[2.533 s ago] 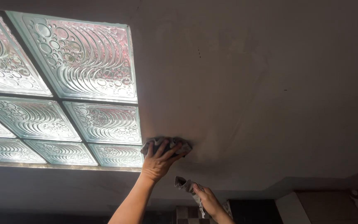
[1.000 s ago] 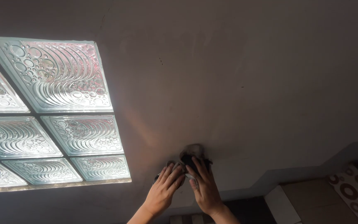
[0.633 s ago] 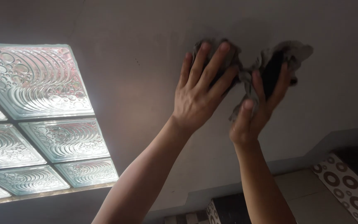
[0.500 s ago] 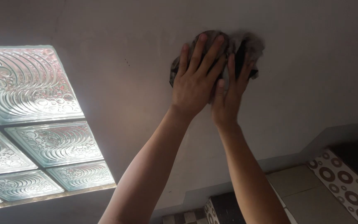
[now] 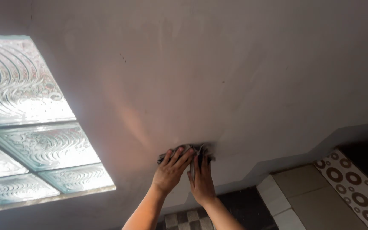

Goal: Cleaning a wall and ceiling using a cloth, including scrubbing surfaces and washing the cloth in a sink.

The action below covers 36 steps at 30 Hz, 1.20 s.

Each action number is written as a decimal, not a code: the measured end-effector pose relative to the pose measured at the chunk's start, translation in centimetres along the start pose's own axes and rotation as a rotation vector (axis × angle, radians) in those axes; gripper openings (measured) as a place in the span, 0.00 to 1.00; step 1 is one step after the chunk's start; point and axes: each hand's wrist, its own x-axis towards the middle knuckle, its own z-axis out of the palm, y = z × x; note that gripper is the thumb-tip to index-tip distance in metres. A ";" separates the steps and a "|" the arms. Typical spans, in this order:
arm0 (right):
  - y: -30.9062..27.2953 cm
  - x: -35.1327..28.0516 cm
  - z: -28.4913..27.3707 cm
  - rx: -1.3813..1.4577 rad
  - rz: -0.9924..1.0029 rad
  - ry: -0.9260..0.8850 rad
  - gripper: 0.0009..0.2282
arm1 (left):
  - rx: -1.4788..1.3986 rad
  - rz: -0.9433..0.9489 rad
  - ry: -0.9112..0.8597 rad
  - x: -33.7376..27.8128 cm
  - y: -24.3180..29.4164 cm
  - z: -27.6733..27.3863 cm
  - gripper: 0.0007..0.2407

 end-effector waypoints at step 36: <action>-8.0 4.1 10.8 -0.170 -0.452 0.188 0.14 | 0.252 -0.229 0.449 -9.9 -13.0 -0.3 0.18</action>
